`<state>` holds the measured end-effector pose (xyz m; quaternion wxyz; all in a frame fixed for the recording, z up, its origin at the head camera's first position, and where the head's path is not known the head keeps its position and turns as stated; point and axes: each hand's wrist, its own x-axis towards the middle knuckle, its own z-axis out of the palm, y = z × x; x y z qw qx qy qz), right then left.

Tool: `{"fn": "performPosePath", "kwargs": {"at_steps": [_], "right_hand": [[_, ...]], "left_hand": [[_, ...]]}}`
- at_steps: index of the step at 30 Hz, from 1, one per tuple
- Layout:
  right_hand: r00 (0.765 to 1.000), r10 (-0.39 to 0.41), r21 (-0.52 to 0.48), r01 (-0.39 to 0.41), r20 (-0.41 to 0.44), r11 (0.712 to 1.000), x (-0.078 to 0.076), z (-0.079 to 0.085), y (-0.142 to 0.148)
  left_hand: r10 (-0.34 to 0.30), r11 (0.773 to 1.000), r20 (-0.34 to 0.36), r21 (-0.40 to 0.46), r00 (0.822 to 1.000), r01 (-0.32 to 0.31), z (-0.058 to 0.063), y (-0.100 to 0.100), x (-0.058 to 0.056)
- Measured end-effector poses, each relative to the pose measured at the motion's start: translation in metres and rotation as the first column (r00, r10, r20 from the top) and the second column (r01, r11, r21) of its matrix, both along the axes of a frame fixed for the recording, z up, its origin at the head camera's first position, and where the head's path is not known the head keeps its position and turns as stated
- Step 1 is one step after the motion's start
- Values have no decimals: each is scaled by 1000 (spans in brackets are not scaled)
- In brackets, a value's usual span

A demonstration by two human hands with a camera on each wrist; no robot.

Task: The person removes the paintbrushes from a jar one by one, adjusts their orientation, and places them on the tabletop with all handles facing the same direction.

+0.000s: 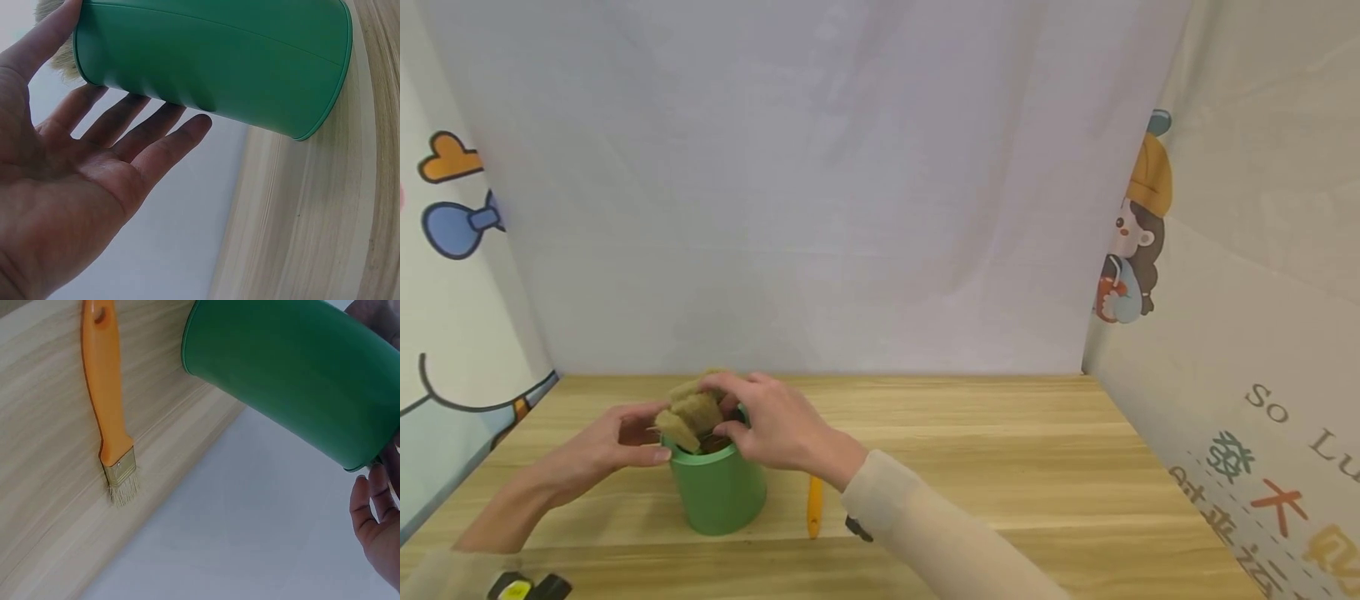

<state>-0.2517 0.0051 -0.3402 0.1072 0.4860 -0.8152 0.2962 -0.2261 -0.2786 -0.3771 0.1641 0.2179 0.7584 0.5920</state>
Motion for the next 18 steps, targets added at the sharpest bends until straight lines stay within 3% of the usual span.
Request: {"fn": "performPosePath", "kwargs": {"at_steps": [10, 18], "right_hand": [[996, 76, -187, -67, 42, 980, 0, 16, 6], [992, 119, -272, -103, 44, 957, -3, 33, 12]], "left_hand": [[10, 1000, -4, -13, 1000, -10, 0, 0, -1], [21, 999, 3, -24, 1000, -21, 0, 0, -1]]}}
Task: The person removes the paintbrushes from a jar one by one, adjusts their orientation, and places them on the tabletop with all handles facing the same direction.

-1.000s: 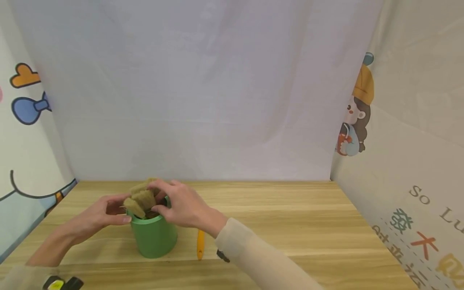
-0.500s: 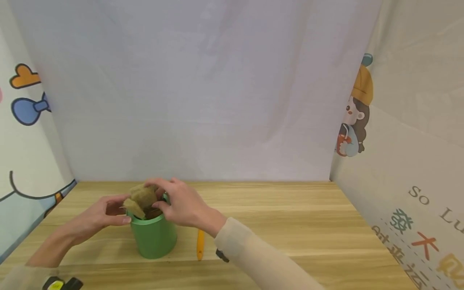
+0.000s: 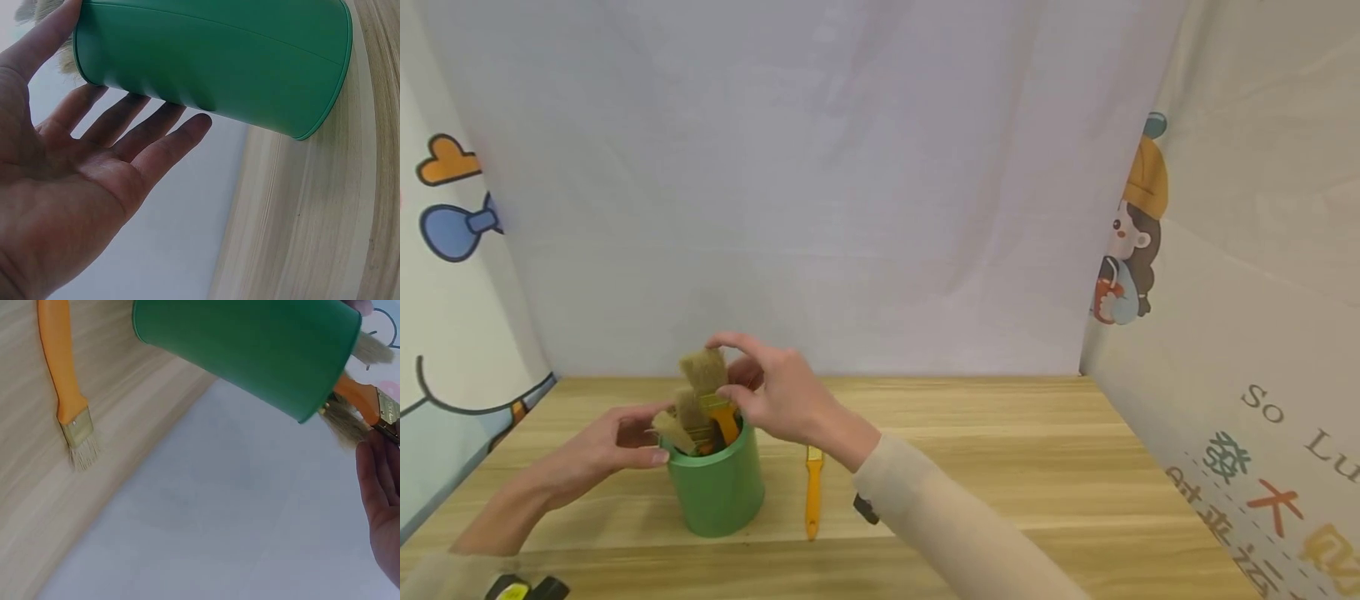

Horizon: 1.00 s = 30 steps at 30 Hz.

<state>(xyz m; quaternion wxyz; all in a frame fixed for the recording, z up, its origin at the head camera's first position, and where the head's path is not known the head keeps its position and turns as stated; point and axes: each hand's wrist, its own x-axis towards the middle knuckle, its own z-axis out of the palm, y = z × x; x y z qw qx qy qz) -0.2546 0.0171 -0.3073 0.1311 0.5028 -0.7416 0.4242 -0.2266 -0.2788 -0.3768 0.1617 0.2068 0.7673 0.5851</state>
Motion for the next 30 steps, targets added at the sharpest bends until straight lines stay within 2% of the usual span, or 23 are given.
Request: {"fn": "performPosePath", "kwargs": {"at_steps": [7, 16, 23, 30], "right_hand": [[999, 32, -90, -29, 23, 995, 0, 19, 6], [999, 38, -173, -44, -38, 984, 1, 44, 14], [999, 42, -224, -40, 5, 974, 0, 59, 24], [998, 6, -212, 8, 69, 977, -1, 62, 34]], "left_hand": [[-24, 999, -6, 20, 1000, 25, -1, 1, 0], [-34, 999, -44, 34, 998, 35, -3, 1, -1], [-27, 999, -46, 26, 999, 28, -2, 2, -1], [-21, 999, -46, 24, 999, 22, -2, 3, 0]]}}
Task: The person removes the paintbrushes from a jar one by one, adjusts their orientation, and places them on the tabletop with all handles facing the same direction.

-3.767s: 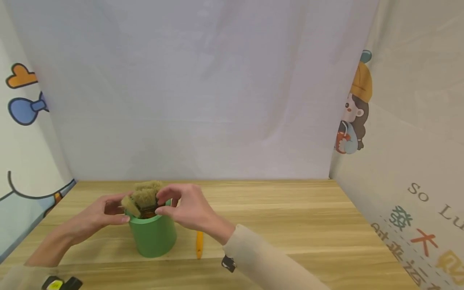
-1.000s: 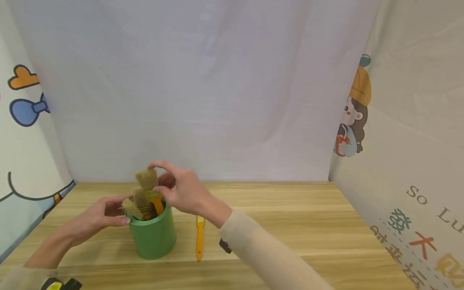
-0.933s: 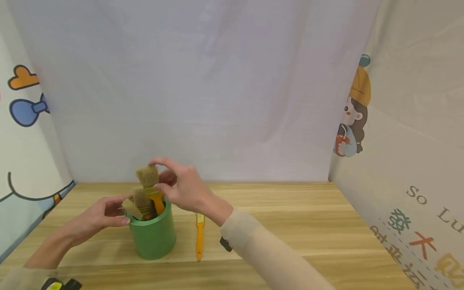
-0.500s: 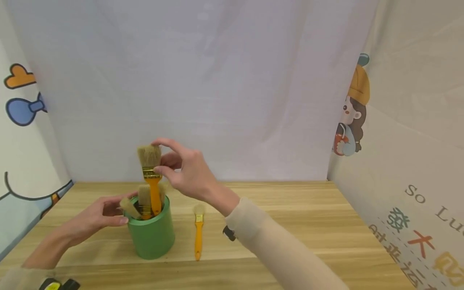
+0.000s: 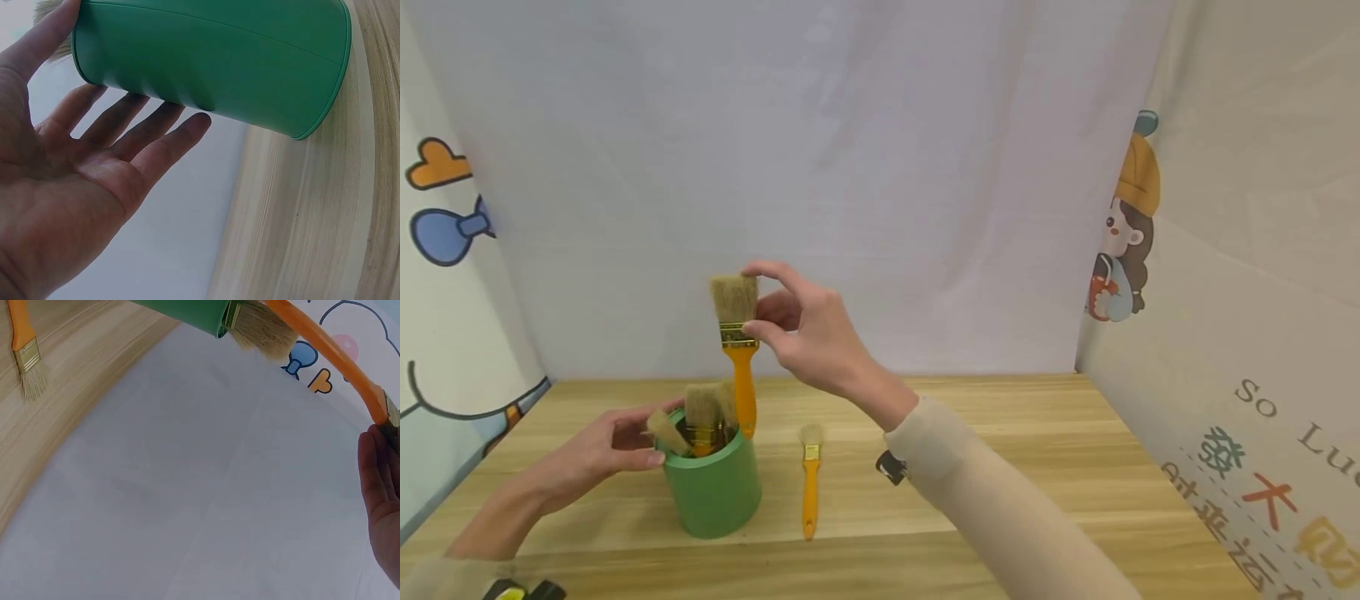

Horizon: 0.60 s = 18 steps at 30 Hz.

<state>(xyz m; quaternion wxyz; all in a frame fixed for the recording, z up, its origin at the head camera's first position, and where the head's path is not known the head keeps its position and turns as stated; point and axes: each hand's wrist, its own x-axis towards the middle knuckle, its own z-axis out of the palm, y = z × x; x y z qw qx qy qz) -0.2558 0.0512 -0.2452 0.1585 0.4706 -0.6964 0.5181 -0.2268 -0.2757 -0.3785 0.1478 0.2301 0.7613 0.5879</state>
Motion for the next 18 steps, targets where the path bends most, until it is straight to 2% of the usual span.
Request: {"fn": "performPosePath", "kwargs": {"at_steps": [10, 18], "right_hand": [[994, -71, 27, 69, 89, 997, -4, -10, 15], [974, -100, 36, 95, 201, 995, -9, -30, 31]], "left_hand": [[-1, 1000, 1, 14, 1000, 1, -3, -1, 0], [-6, 1000, -5, 12, 1000, 6, -2, -2, 0]]}}
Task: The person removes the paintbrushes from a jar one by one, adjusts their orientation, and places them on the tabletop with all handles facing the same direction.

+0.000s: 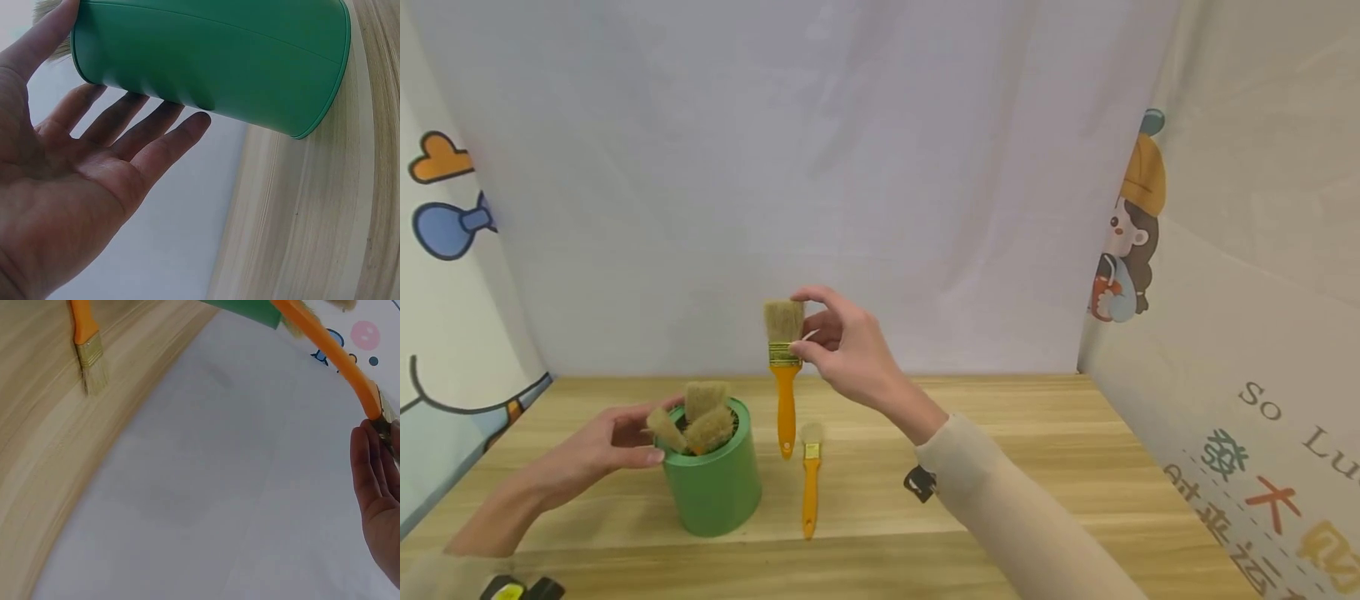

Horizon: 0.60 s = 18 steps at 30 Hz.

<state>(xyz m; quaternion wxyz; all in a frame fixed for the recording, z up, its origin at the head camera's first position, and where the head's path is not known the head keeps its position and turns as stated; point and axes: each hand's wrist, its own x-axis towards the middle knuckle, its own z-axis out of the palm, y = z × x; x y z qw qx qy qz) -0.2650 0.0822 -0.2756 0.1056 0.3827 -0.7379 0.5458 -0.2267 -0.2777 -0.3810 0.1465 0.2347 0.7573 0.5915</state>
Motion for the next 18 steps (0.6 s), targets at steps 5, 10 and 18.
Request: {"fn": "performPosePath", "kwargs": {"at_steps": [5, 10, 18], "right_hand": [[999, -35, 26, 34, 36, 999, -4, -15, 11], [996, -62, 44, 59, 67, 997, -9, -29, 21], [983, -90, 77, 79, 158, 994, -19, -53, 37]], "left_hand": [[-3, 1000, -5, 2, 1000, 3, 0, 0, 0], [-2, 1000, -5, 6, 1000, 2, -1, 0, 0], [-7, 1000, -6, 4, 1000, 7, 0, 0, 0]]}}
